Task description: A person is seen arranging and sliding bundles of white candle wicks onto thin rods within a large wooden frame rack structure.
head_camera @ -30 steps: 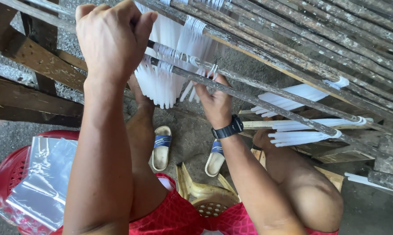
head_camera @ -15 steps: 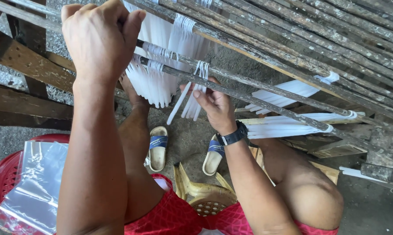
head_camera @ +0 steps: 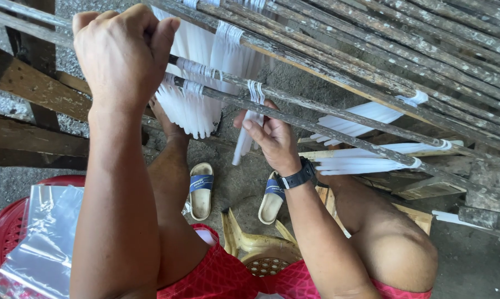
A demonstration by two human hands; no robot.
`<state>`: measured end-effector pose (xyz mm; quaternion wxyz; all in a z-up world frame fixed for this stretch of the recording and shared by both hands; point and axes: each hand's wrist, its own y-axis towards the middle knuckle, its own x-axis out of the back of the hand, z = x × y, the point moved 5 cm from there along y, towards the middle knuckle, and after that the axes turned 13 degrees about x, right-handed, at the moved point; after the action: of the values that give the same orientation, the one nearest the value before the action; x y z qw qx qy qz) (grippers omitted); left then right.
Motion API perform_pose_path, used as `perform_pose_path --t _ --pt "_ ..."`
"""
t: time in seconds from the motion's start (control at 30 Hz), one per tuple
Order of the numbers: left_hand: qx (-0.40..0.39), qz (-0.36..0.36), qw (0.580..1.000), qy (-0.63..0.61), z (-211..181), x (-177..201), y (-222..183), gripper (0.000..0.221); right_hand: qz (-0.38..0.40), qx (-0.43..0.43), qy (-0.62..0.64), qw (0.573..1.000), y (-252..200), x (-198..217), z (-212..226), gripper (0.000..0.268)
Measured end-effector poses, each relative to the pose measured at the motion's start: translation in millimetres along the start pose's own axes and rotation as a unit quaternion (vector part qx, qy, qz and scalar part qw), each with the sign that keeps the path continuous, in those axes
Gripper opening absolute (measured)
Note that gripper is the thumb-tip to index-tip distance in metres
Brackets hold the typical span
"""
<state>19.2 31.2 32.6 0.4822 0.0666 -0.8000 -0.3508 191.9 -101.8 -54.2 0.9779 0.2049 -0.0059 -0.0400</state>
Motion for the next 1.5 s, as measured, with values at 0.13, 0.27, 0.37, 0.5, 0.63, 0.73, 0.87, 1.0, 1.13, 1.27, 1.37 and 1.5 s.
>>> perform_pose_path --t 0.13,0.27,0.37,0.5,0.63,0.73,0.87,1.0,1.13,1.27,1.37,1.5 --pt "-0.011 -0.003 1.000 0.021 2.1 -2.1 -1.2 0.046 -0.129 0.005 -0.017 0.991 -9.0 25.2 -11.8 0.024" --pt "-0.012 0.008 0.999 0.035 2.9 -5.5 -1.8 0.049 -0.354 0.103 -0.115 0.923 -35.3 61.9 5.3 0.023" --pt "-0.014 0.006 0.999 0.040 5.6 -7.5 -2.9 0.047 -0.373 0.204 -0.097 0.900 -54.7 77.1 21.8 0.005" --pt "-0.009 -0.002 0.999 0.045 4.2 -6.4 -2.0 0.046 -0.363 0.148 -0.353 0.850 -71.6 70.0 45.8 0.024" --pt "-0.004 -0.010 1.000 0.026 1.0 -3.5 -1.3 0.047 -0.294 0.192 -0.471 0.809 -70.1 23.7 79.2 0.031" --pt "0.000 -0.016 1.000 0.021 0.8 -2.9 -0.7 0.045 -0.226 0.238 -0.469 0.819 -63.6 -8.0 70.2 0.021" --pt "-0.005 -0.015 1.000 0.009 -0.3 -1.4 -0.8 0.044 -0.120 0.152 -0.265 0.945 -34.3 -31.2 15.0 0.018" --pt "-0.009 -0.015 1.000 0.006 -2.0 0.8 0.0 0.043 -0.168 0.123 -0.218 0.953 3.7 -27.8 -20.3 0.019" --pt "-0.003 -0.024 1.000 -0.006 -2.3 2.2 0.5 0.043 -0.104 0.159 -0.315 0.930 34.6 -29.9 -12.9 0.020" --pt "-0.001 -0.028 1.000 -0.005 -0.9 2.0 0.8 0.043 -0.100 0.141 -0.222 0.960 35.4 -20.4 -5.7 0.025" --pt "0.000 -0.030 0.999 -0.016 -1.3 3.3 0.7 0.043 -0.138 0.166 -0.070 0.974 14.4 -7.3 -3.0 0.017" --pt "-0.003 -0.034 0.999 -0.007 -2.2 3.9 0.4 0.045 -0.224 0.066 -0.079 0.969 3.6 8.8 -19.1 0.012"
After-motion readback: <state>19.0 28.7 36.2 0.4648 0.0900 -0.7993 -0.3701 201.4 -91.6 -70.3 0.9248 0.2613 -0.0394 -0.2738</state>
